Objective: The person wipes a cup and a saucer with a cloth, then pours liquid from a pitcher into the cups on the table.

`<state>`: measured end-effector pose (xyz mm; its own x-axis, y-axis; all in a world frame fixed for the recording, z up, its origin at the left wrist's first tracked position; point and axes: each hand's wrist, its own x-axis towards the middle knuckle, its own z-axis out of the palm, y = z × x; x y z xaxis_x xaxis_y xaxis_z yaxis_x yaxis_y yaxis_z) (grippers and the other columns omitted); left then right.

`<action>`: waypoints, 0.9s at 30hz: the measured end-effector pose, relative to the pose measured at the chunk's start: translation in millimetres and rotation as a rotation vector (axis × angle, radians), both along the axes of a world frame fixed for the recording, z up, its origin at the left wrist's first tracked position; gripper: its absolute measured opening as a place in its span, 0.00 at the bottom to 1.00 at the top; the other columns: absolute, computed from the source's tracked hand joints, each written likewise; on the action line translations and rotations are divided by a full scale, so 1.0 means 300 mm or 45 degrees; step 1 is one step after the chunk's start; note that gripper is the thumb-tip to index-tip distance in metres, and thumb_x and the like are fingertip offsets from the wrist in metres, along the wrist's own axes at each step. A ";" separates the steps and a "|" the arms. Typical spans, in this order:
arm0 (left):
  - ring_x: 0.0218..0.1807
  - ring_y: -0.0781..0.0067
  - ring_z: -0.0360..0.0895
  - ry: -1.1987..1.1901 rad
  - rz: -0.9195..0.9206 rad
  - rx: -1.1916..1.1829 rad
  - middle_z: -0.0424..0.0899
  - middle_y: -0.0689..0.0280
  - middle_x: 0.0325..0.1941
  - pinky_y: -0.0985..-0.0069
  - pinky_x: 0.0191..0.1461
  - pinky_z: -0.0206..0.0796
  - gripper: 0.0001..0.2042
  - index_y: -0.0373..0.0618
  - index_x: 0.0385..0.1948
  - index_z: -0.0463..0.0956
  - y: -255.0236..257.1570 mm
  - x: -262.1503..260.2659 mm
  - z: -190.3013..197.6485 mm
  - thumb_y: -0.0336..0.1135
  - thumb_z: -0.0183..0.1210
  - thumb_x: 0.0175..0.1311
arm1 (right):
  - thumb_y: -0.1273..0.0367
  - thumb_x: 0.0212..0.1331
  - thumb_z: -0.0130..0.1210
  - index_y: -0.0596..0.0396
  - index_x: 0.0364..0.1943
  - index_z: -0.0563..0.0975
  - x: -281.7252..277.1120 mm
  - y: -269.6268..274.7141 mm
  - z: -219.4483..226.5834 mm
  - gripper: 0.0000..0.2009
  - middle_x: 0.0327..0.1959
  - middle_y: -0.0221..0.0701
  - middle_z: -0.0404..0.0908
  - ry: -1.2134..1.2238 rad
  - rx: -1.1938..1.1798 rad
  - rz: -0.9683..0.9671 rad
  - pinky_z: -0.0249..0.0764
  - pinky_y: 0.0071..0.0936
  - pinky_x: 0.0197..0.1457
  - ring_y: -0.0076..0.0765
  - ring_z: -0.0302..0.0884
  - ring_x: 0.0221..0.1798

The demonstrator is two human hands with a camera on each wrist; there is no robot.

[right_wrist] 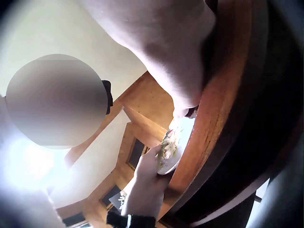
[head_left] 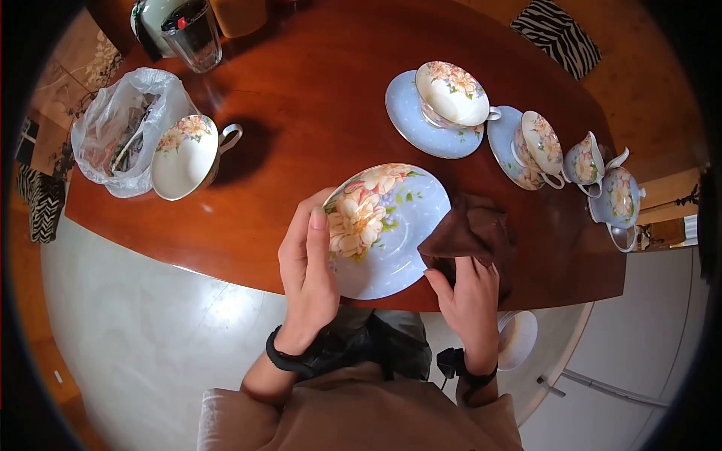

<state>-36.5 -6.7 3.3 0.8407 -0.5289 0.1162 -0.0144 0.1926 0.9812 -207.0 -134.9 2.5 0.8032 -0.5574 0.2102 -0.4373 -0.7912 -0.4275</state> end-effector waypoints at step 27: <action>0.59 0.70 0.75 0.245 0.002 -0.117 0.77 0.59 0.58 0.72 0.65 0.65 0.23 0.34 0.62 0.68 -0.003 0.012 -0.010 0.45 0.40 0.80 | 0.66 0.64 0.60 0.56 0.47 0.82 0.012 0.015 -0.019 0.12 0.44 0.42 0.84 -0.249 0.043 -0.067 0.70 0.44 0.54 0.56 0.78 0.47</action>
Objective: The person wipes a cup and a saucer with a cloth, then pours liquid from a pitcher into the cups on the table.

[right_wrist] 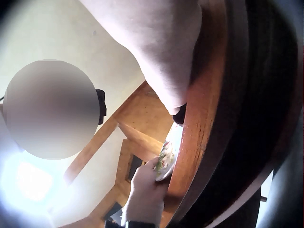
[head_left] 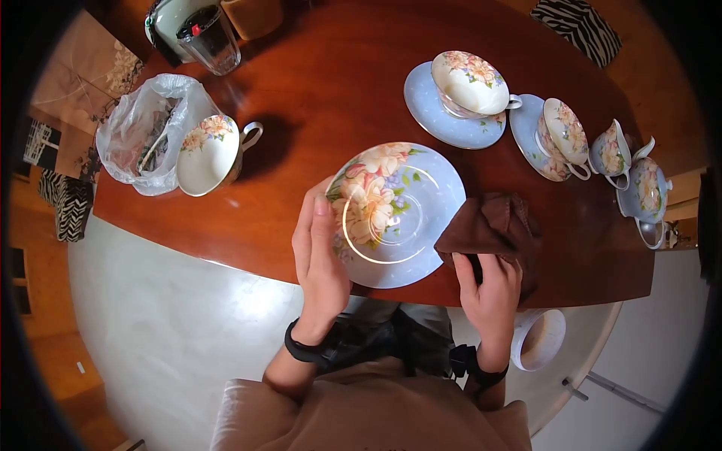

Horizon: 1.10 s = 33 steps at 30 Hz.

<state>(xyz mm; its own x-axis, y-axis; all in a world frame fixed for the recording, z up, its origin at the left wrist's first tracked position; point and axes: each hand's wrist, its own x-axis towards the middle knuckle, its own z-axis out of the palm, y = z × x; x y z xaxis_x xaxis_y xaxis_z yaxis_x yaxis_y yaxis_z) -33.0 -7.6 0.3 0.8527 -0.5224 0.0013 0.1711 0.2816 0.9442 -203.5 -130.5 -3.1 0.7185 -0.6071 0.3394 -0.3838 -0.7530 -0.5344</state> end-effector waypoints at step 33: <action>0.60 0.58 0.79 -0.100 -0.773 0.565 0.78 0.49 0.61 0.64 0.65 0.72 0.22 0.27 0.63 0.66 -0.245 0.925 0.189 0.22 0.53 0.67 | 0.62 0.62 0.62 0.51 0.39 0.84 -0.017 -0.019 0.021 0.09 0.37 0.36 0.84 -0.222 -0.077 0.011 0.77 0.39 0.39 0.47 0.82 0.37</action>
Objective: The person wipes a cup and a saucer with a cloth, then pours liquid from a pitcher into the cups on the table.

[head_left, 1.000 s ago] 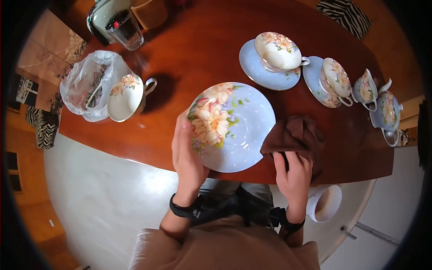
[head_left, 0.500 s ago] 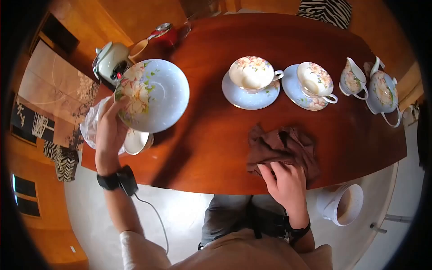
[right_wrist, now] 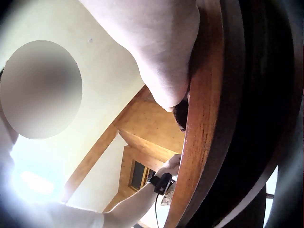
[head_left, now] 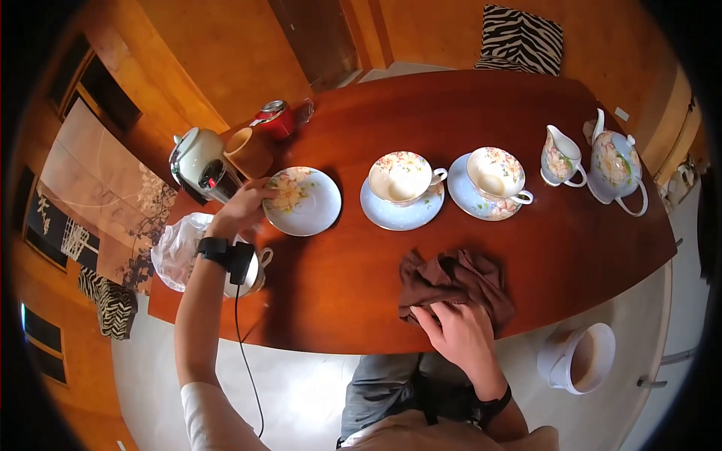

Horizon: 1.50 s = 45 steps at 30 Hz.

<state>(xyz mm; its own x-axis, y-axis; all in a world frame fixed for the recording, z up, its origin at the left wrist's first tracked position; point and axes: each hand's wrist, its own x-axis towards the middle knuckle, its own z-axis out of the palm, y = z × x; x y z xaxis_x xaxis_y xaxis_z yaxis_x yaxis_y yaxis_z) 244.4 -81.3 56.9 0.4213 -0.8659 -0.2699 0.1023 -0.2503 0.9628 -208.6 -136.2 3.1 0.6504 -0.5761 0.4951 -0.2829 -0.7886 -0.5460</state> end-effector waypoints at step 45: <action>0.68 0.56 0.73 -1.497 -0.281 0.761 0.74 0.61 0.68 0.61 0.73 0.62 0.49 0.54 0.70 0.64 0.448 -0.323 0.221 0.49 0.77 0.38 | 0.64 0.62 0.62 0.52 0.41 0.84 0.020 0.020 0.009 0.09 0.38 0.38 0.85 0.065 0.035 0.013 0.74 0.44 0.43 0.53 0.81 0.39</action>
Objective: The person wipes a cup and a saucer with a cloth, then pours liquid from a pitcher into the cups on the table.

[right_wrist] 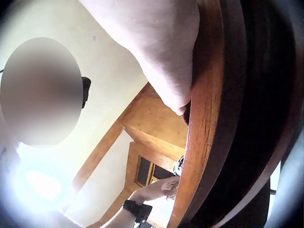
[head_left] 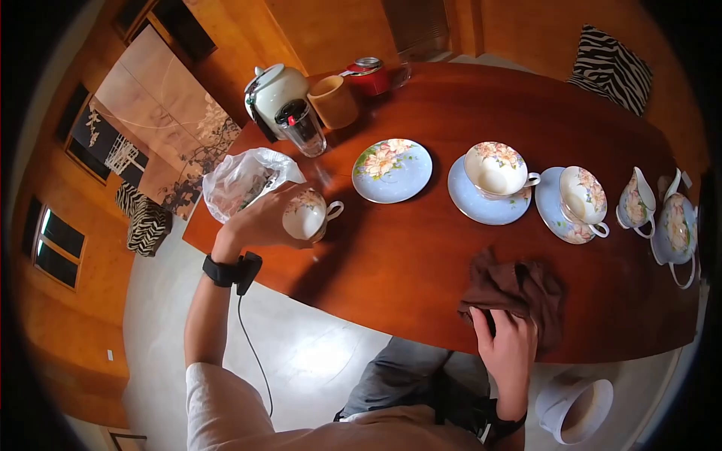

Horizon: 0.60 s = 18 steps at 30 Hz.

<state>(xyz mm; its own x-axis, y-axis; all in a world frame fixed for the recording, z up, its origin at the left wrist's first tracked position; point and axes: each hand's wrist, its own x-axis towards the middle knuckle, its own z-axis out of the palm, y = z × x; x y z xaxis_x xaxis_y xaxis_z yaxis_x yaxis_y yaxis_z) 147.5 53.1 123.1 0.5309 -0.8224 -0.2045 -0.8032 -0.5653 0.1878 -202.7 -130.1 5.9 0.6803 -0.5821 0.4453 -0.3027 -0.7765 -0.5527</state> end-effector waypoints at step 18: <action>0.65 0.55 0.73 0.055 -0.600 -0.412 0.74 0.54 0.61 0.64 0.71 0.65 0.39 0.38 0.61 0.70 -0.479 0.124 -0.059 0.44 0.75 0.44 | 0.64 0.60 0.62 0.54 0.39 0.83 -0.013 -0.003 0.007 0.09 0.38 0.40 0.84 -0.016 -0.018 0.030 0.74 0.47 0.42 0.56 0.80 0.39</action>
<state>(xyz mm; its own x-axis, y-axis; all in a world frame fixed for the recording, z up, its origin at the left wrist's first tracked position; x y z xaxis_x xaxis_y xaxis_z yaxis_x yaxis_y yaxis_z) 184.7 -90.6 105.3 0.0882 -0.9926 0.0836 -0.9423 -0.0559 0.3299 -206.6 -131.0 8.1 0.6881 -0.5594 0.4622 -0.2769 -0.7911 -0.5453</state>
